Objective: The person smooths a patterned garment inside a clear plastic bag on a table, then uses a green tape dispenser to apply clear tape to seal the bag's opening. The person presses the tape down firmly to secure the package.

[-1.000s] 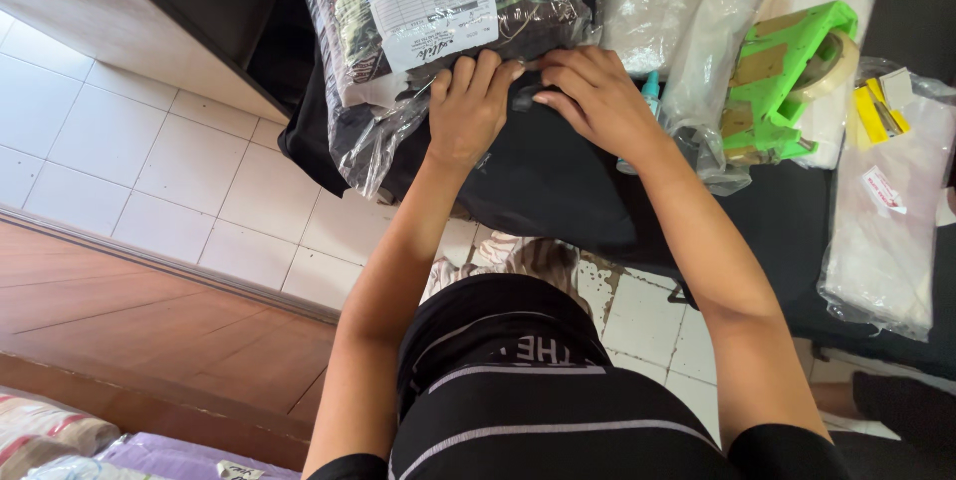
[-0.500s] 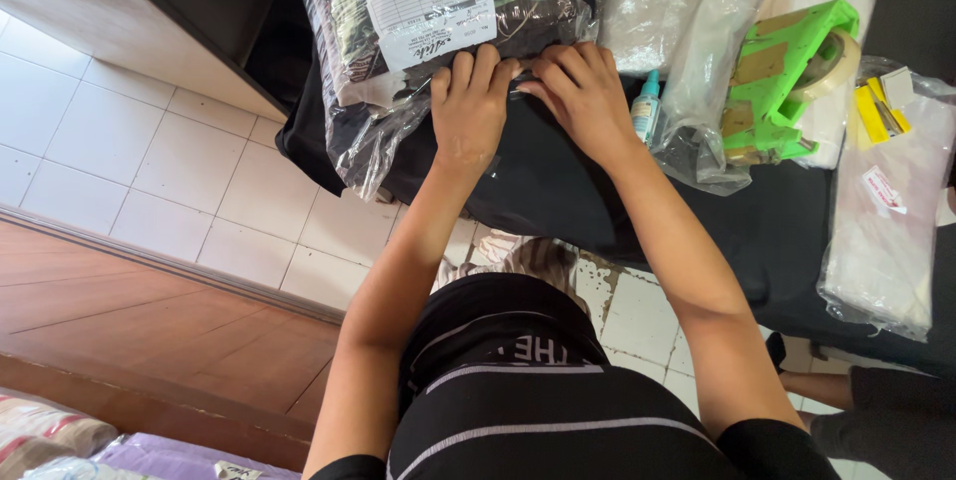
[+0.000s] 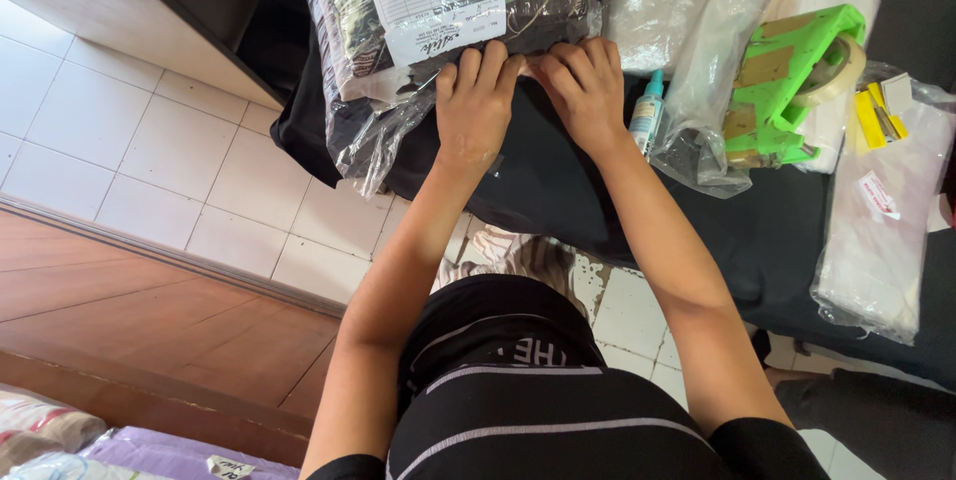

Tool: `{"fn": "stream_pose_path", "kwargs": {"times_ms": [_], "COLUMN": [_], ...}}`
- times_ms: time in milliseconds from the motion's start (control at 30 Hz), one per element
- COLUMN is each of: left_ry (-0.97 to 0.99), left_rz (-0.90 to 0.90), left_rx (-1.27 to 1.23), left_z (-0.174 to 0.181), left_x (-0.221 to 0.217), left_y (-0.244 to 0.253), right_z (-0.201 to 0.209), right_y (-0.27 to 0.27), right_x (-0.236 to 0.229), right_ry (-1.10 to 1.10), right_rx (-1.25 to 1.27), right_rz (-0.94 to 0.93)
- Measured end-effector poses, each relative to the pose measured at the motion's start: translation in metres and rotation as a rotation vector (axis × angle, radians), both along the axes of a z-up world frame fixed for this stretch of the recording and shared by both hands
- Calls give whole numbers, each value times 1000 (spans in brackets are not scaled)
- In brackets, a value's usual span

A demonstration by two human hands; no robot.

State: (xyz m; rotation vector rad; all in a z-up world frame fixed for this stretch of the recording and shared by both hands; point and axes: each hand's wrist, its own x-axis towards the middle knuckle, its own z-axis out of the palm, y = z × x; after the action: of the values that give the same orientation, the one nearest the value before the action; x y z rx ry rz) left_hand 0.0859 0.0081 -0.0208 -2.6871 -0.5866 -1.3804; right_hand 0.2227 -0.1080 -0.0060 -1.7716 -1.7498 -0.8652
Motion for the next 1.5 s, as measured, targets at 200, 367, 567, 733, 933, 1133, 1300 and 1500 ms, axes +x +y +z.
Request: {"fn": "stream_pose_path", "kwargs": {"times_ms": [200, 367, 567, 733, 933, 1133, 1300, 1500], "left_ry": [25, 17, 20, 25, 35, 47, 10, -43], "left_rz": [-14, -19, -6, -10, -22, -86, -177, -273], "left_rx": [41, 52, 71, 69, 67, 42, -15, 53], "left_z": [-1, -5, -7, -8, -6, -3, 7, 28], "left_x": [-1, 2, 1, 1, 2, -3, -9, -32], "left_y": [2, 4, 4, 5, 5, 3, 5, 12], "right_z": [-2, -3, -7, 2, 6, 5, 6, 7], "right_y": [1, 1, 8, 0, 1, 2, 5, 7], "right_x": [2, 2, -1, 2, 3, 1, 1, -1], "right_ry": [-19, -5, 20, 39, -50, -19, -32, -2], "right_rx": [22, 8, 39, -42, -29, 6, 47, 64], "right_rz": [-16, -12, -58, -37, -85, -130, -145, -130]}}
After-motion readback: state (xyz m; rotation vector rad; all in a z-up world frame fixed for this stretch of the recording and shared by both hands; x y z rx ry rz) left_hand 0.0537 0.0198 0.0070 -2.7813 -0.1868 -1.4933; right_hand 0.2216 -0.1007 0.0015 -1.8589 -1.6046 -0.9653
